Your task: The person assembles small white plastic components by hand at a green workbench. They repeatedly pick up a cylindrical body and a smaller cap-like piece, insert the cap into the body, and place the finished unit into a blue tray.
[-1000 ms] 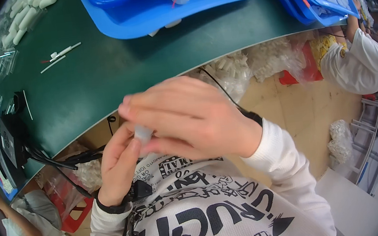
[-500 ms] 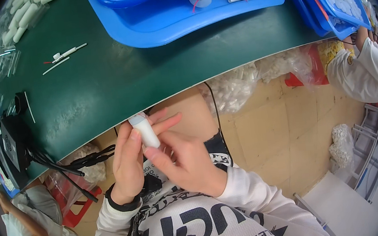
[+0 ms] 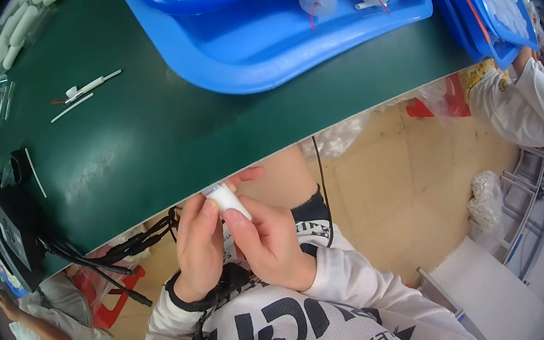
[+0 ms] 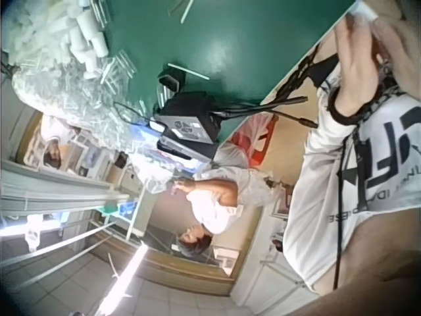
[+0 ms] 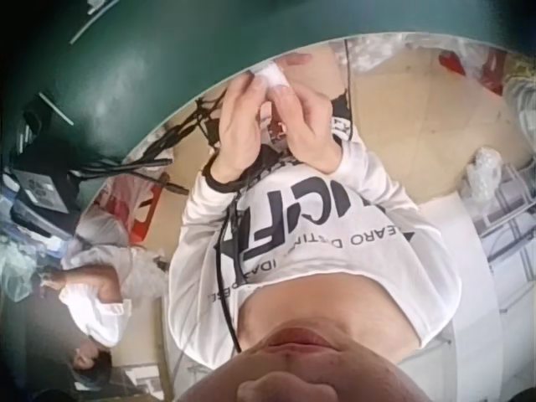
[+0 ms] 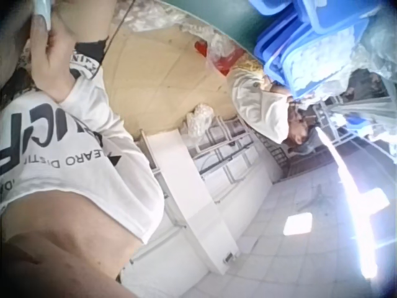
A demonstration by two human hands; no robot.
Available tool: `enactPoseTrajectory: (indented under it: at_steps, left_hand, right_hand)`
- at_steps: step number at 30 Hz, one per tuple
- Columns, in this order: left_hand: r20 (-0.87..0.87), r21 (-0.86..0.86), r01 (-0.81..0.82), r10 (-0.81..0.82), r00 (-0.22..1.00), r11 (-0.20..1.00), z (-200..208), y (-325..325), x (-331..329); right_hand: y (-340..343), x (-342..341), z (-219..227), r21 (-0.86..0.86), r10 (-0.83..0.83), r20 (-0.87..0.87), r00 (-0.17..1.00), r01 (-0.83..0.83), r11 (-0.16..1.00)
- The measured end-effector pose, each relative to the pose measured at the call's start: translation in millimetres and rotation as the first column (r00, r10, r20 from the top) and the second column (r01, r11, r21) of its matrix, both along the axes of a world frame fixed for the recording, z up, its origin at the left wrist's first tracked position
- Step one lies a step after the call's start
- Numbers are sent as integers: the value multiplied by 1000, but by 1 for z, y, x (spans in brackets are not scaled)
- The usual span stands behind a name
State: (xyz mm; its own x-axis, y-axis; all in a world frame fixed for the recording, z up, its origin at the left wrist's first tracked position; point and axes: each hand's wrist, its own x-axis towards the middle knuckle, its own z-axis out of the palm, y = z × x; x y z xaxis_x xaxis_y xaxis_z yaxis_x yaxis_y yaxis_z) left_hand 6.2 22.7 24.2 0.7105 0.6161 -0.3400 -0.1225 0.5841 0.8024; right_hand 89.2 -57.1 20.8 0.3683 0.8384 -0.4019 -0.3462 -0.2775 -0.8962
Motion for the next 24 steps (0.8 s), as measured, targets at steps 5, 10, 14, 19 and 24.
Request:
enactPoseTrajectory:
  at_steps: [5,10,14,19,24]
  left_hand:
    - [21,10,-7,7,1000,1000,-1,-2,-2]
    - [104,0,8,-8,995,1000,-5,2,-3]
    - [185,-26,-19,23,983,999,-10,0,-5]
    - [137,-58,-80,88,987,995,-7,-4,-4]
    - [1,-101,-126,127,992,987,8,-2,-3]
  right_hand:
    - [-4,2,-4,16,29,162,986,-32,999]
    - [-1,1,-3,14,72,190,979,-76,997]
    - [1,-4,-4,24,84,249,965,-92,995]
    - [5,-6,0,35,67,235,970,-77,996]
    - [12,-17,12,31,16,203,979,-23,999]
